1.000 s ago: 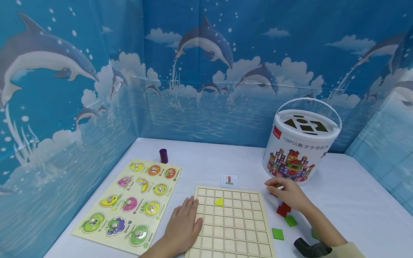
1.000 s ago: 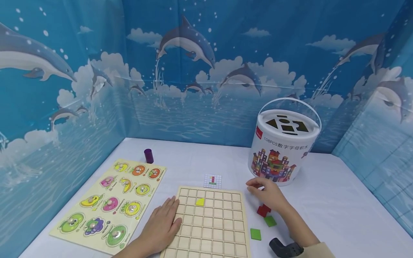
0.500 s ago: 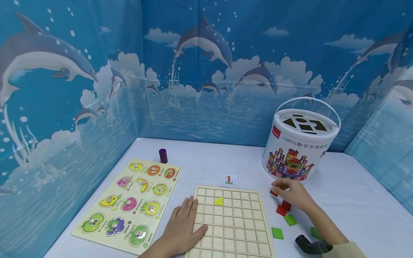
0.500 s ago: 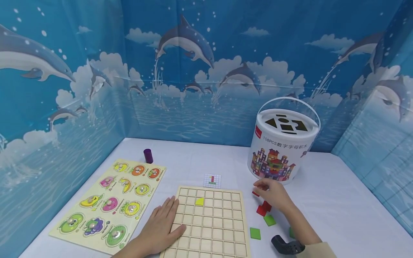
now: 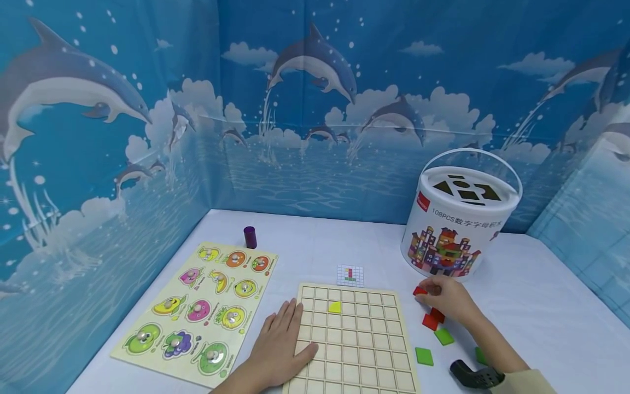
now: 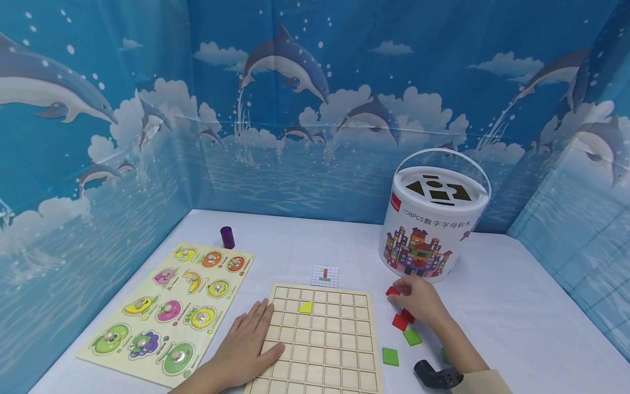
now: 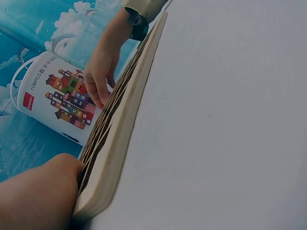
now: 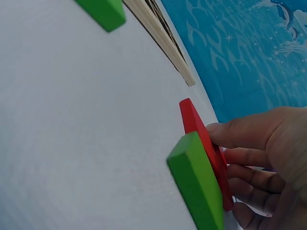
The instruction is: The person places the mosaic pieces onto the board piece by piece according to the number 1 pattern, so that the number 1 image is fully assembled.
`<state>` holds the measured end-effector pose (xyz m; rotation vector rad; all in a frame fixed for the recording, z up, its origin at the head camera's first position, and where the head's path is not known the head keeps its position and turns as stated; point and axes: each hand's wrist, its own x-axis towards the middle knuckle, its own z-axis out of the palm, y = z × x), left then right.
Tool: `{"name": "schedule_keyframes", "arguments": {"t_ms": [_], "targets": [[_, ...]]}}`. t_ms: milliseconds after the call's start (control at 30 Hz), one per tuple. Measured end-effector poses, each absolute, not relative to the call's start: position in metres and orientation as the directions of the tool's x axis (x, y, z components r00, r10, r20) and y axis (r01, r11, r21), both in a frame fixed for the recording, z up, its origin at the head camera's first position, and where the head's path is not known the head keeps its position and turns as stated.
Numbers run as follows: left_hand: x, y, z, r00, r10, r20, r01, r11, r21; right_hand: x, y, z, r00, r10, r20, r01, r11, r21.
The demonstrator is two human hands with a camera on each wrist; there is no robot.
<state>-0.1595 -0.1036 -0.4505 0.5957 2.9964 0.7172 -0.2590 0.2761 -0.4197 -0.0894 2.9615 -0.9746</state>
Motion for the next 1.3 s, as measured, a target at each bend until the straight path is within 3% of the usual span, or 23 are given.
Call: {"name": "schedule_keyframes", "arguments": {"t_ms": [1300], "targets": [[-0.1607,-0.1034,-0.4538,-0.925,0.361,0.115,0.375,0.825,0.424,-0.2577,0.2736,-0.4231,-0.999,-0.048,0.025,-0.054,0.796,-0.603]]}}
